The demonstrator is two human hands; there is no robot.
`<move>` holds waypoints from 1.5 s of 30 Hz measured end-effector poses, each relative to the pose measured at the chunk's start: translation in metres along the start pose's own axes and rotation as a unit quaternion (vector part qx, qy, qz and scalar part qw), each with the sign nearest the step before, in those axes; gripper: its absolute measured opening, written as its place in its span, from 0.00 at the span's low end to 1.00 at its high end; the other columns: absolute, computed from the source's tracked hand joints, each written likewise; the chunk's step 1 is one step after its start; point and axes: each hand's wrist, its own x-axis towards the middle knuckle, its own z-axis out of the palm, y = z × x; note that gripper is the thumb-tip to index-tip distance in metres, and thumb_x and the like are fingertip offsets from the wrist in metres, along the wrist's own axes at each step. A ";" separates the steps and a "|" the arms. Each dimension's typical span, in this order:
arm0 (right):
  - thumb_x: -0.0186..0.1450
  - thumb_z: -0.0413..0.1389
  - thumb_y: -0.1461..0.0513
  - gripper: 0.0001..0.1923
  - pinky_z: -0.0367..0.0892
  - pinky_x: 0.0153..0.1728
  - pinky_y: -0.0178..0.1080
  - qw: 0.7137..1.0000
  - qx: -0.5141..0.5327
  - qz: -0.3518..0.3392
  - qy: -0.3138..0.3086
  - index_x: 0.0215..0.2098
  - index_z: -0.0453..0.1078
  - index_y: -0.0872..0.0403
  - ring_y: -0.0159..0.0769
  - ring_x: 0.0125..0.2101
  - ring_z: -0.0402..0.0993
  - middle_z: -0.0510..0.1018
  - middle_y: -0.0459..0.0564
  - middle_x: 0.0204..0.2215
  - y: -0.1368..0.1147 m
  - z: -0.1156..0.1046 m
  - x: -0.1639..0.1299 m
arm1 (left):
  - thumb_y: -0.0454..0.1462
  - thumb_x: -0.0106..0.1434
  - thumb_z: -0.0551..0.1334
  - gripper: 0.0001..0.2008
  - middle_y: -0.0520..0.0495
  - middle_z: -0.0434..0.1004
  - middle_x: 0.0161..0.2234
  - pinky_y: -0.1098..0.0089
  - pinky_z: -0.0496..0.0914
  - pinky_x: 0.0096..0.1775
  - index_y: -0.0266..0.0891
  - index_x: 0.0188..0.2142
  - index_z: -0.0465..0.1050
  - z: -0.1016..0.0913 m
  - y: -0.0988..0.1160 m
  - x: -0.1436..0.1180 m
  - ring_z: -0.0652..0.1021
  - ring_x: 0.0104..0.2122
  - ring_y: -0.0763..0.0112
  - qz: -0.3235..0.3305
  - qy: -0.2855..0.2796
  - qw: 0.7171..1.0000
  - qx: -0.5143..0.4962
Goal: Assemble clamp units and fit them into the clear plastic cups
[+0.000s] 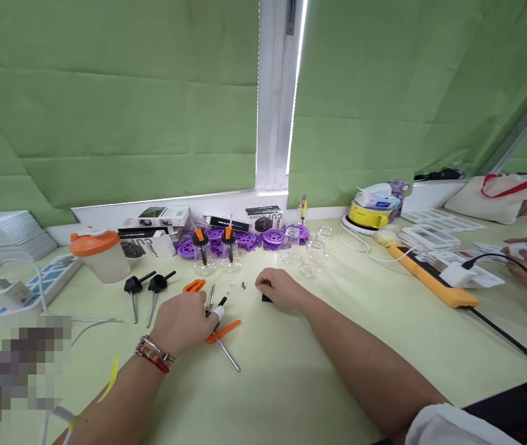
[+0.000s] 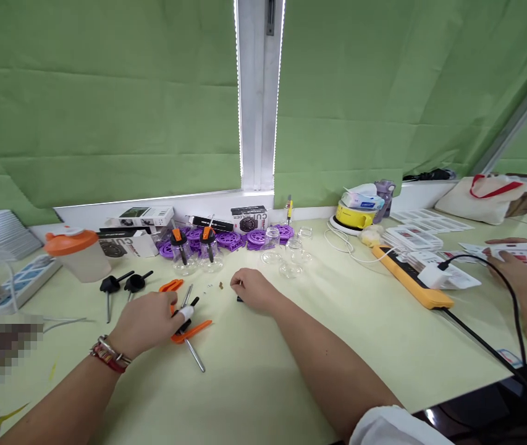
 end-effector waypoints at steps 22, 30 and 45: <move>0.59 0.54 0.63 0.05 0.60 0.25 0.31 0.976 0.128 0.029 -0.175 0.31 0.72 0.55 0.29 0.24 0.67 0.77 0.46 0.26 -0.014 0.028 -0.008 | 0.38 0.47 0.65 0.15 0.51 0.71 0.30 0.73 0.64 0.28 0.37 0.35 0.68 0.024 -0.020 0.019 0.70 0.26 0.75 0.023 -0.266 0.789 -0.554; 0.58 0.55 0.62 0.04 0.59 0.22 0.30 0.965 0.196 0.069 -0.157 0.30 0.70 0.55 0.27 0.20 0.62 0.74 0.45 0.22 -0.016 0.033 -0.008 | 0.44 0.52 0.64 0.13 0.50 0.74 0.26 0.71 0.63 0.28 0.38 0.33 0.71 0.017 -0.011 0.014 0.70 0.23 0.73 0.007 -0.278 0.799 -0.534; 0.60 0.52 0.61 0.06 0.55 0.19 0.30 0.970 0.228 0.086 -0.016 0.28 0.67 0.54 0.26 0.17 0.59 0.71 0.43 0.19 -0.021 0.039 -0.006 | 0.39 0.41 0.73 0.20 0.56 0.71 0.25 0.76 0.67 0.29 0.37 0.29 0.65 0.031 0.012 0.016 0.72 0.24 0.79 -0.177 -0.119 0.618 -0.756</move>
